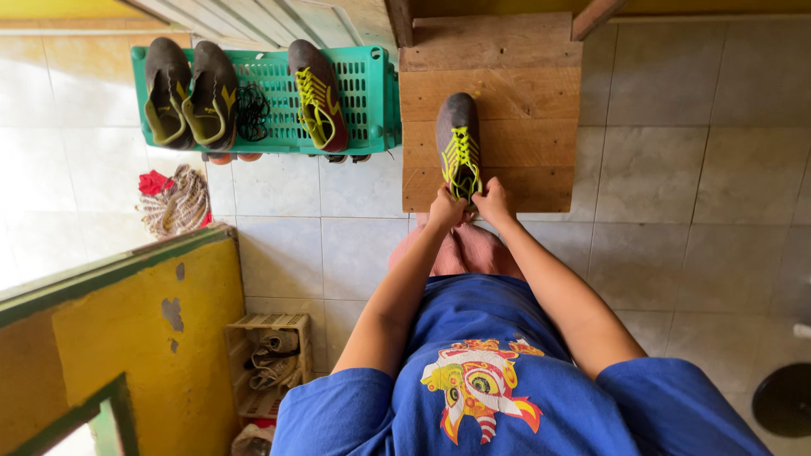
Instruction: The person unlaces a grey sneaker with yellow laces, removes the laces, and then relaces the same shoe with a black lace. They thread the black lace through the eyelets and tie it at the top.
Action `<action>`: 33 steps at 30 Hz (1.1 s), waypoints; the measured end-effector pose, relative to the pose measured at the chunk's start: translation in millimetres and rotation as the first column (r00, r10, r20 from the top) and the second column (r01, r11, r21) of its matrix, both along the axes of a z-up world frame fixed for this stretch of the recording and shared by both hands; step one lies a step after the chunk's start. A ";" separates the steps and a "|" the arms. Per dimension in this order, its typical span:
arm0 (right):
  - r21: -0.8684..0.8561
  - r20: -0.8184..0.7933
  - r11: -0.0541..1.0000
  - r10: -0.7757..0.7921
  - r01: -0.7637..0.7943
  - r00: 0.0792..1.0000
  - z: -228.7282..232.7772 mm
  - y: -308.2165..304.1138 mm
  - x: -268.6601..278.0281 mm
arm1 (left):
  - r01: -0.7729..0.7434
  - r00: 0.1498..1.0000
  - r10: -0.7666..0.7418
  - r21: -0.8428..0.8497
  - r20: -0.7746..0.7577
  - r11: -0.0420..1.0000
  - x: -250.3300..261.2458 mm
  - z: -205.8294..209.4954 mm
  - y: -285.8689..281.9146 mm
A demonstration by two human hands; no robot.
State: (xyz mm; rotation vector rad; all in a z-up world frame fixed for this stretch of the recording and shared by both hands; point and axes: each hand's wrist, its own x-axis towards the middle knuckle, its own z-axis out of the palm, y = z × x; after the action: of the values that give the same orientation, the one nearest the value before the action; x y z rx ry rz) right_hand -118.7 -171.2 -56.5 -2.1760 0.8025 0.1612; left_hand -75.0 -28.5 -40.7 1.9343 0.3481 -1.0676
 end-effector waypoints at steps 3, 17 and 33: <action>-0.042 0.061 0.996 0.081 -0.079 0.995 21.1 7.8 -3.2 | 0.054 0.918 -0.080 0.079 0.387 0.995 -6.9 -0.8 7.9; 0.254 0.198 0.897 0.319 -0.362 0.927 151.1 173.5 106.7 | -0.394 0.809 0.365 -0.034 0.461 0.918 59.8 149.7 185.7; 0.184 -0.327 0.962 -0.133 0.201 0.936 1.3 297.9 267.5 | -0.060 0.828 -0.145 0.344 0.541 0.937 243.1 61.4 373.5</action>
State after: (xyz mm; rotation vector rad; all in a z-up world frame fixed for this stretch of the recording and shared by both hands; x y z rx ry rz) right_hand 148.8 126.7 -55.3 -1.8909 1.0923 0.4924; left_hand 168.1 345.1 20.8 2.4790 0.1636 -0.4279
